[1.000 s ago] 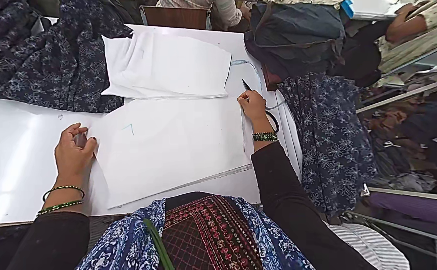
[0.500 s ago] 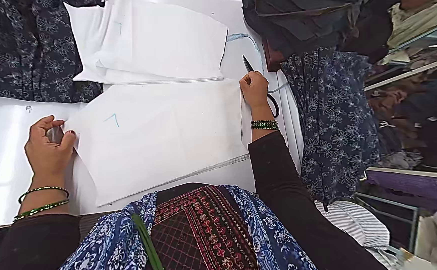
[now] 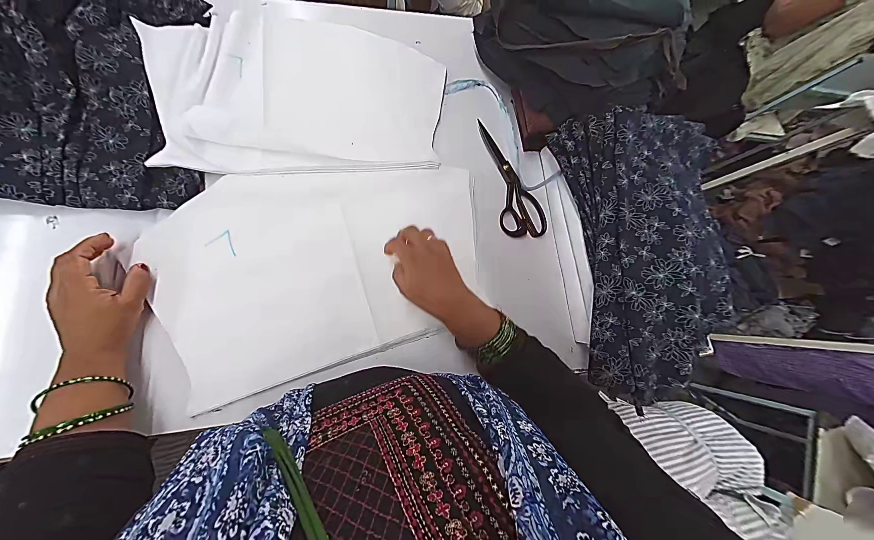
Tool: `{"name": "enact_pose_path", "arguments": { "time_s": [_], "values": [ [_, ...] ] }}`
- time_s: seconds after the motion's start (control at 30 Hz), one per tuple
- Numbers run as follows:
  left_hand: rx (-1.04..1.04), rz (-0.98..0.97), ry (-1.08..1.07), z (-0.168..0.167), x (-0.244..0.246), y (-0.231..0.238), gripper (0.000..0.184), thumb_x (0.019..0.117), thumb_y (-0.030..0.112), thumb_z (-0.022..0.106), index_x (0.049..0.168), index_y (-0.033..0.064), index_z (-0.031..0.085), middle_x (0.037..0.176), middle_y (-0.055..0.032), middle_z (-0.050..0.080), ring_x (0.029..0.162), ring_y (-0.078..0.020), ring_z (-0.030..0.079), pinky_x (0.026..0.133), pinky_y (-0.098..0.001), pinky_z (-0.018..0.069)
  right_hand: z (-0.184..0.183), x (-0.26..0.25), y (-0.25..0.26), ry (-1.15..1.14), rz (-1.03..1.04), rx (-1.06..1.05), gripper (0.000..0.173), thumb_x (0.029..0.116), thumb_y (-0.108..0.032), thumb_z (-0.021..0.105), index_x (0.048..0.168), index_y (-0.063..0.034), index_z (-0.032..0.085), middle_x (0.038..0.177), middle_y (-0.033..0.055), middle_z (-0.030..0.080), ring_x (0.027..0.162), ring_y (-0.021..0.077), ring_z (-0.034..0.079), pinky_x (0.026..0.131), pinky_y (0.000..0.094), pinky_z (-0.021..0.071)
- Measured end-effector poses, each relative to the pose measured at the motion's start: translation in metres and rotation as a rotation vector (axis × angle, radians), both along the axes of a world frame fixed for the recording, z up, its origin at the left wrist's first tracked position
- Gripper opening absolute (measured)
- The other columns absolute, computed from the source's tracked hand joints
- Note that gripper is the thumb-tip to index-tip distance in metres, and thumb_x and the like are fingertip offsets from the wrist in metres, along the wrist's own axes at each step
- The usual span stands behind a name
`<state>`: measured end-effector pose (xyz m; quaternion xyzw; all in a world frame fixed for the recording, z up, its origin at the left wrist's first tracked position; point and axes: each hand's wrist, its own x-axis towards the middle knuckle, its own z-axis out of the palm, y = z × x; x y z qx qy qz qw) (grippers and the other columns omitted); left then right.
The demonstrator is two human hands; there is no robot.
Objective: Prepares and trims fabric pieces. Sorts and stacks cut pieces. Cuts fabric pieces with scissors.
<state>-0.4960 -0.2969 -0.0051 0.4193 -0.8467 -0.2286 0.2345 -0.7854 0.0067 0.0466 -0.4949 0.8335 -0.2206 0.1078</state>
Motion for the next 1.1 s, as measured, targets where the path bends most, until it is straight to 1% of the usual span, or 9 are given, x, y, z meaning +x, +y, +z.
{"name": "enact_pose_path", "arguments": {
  "time_s": [0.23,0.37,0.47,0.53,0.7,0.87,0.93,1.0,1.1],
  "values": [
    [-0.286,-0.266,-0.02,-0.014,0.01,-0.003,0.041,0.104,0.022,0.042,0.118,-0.0048,0.07,0.142,-0.0287,0.057,0.143,-0.0511,0.039,0.118,-0.0653,0.0245,0.01,-0.045,0.046,-0.134,-0.183,0.214,0.017,0.0945,-0.001,0.058,0.1,0.0013,0.074,0.103,0.0224,0.067,0.106,0.0403,0.063,0.089,0.0571,0.049],
    [-0.292,-0.396,0.037,-0.015,0.008,0.001,0.056,0.1019,0.041,0.041,0.114,-0.0043,0.072,0.134,-0.0292,0.062,0.137,-0.0538,0.046,0.118,-0.0674,0.0225,0.005,-0.098,0.077,0.01,-0.499,-0.049,0.024,0.0992,0.0,0.051,0.114,0.0043,0.069,0.127,0.0263,0.062,0.123,0.0416,0.058,0.103,0.0559,0.0466],
    [-0.311,-0.522,0.061,-0.011,0.002,0.023,0.065,0.0961,0.054,0.047,0.109,-0.0029,0.075,0.13,-0.0296,0.065,0.137,-0.0606,0.043,0.115,-0.0767,0.0133,-0.004,-0.118,0.087,-0.046,-0.652,0.097,0.037,0.1026,-0.007,0.053,0.138,0.0031,0.057,0.142,0.0271,0.054,0.132,0.0417,0.053,0.111,0.053,0.0423],
    [-0.322,-0.551,0.054,-0.015,0.0,0.036,0.062,0.0972,0.053,0.046,0.106,0.001,0.078,0.126,-0.0244,0.069,0.135,-0.0588,0.046,0.113,-0.0789,0.0099,0.002,-0.113,0.085,-0.075,-0.692,0.192,0.041,0.1025,-0.013,0.057,0.14,0.0031,0.055,0.139,0.027,0.056,0.131,0.0408,0.054,0.11,0.0514,0.0426],
    [-0.208,-0.441,0.009,-0.017,0.006,0.037,0.067,0.096,0.055,0.041,0.115,0.0013,0.075,0.135,-0.0226,0.065,0.14,-0.0575,0.041,0.111,-0.081,0.008,0.024,-0.087,0.095,-0.195,-0.772,0.405,0.052,0.0971,-0.039,0.068,0.127,0.003,0.061,0.124,0.0249,0.064,0.119,0.0379,0.062,0.1,0.055,0.047],
    [-0.329,-0.488,0.135,-0.018,0.006,0.04,0.052,0.0974,0.041,0.045,0.11,0.0032,0.078,0.132,-0.0211,0.067,0.137,-0.0575,0.045,0.109,-0.0843,0.0078,0.018,-0.058,0.121,-0.253,-0.856,0.347,0.048,0.0928,-0.037,0.072,0.114,0.0063,0.065,0.116,0.0285,0.065,0.112,0.0418,0.062,0.095,0.0619,0.0462],
    [-0.368,-0.566,0.194,-0.02,0.006,0.041,0.044,0.0989,0.031,0.045,0.108,0.006,0.079,0.129,-0.0164,0.071,0.135,-0.0541,0.05,0.108,-0.0847,0.0118,0.014,-0.044,0.133,-0.348,-0.936,0.209,0.041,0.0962,-0.027,0.069,0.118,0.007,0.063,0.114,0.0266,0.065,0.104,0.0358,0.064,0.092,0.0547,0.0494],
    [-0.355,-0.707,0.239,-0.021,0.004,0.04,0.037,0.098,0.018,0.045,0.108,0.0059,0.079,0.127,-0.0142,0.072,0.132,-0.0514,0.054,0.108,-0.0835,0.0183,0.01,-0.024,0.145,-0.491,-0.984,0.003,0.031,0.102,-0.015,0.06,0.124,0.0069,0.059,0.101,0.0175,0.066,0.08,0.0208,0.064,0.075,0.0382,0.0535],
    [-0.296,-0.965,0.213,-0.015,0.012,0.039,0.034,0.0974,0.006,0.048,0.111,0.0072,0.079,0.127,-0.0134,0.072,0.13,-0.0464,0.059,0.109,-0.0766,0.0307,0.007,0.037,0.146,-0.659,-0.997,-0.305,0.023,0.1035,-0.004,0.051,0.125,0.0043,0.053,0.083,0.0046,0.062,0.056,0.005,0.054,0.051,0.0202,0.0445]
  ]
}}
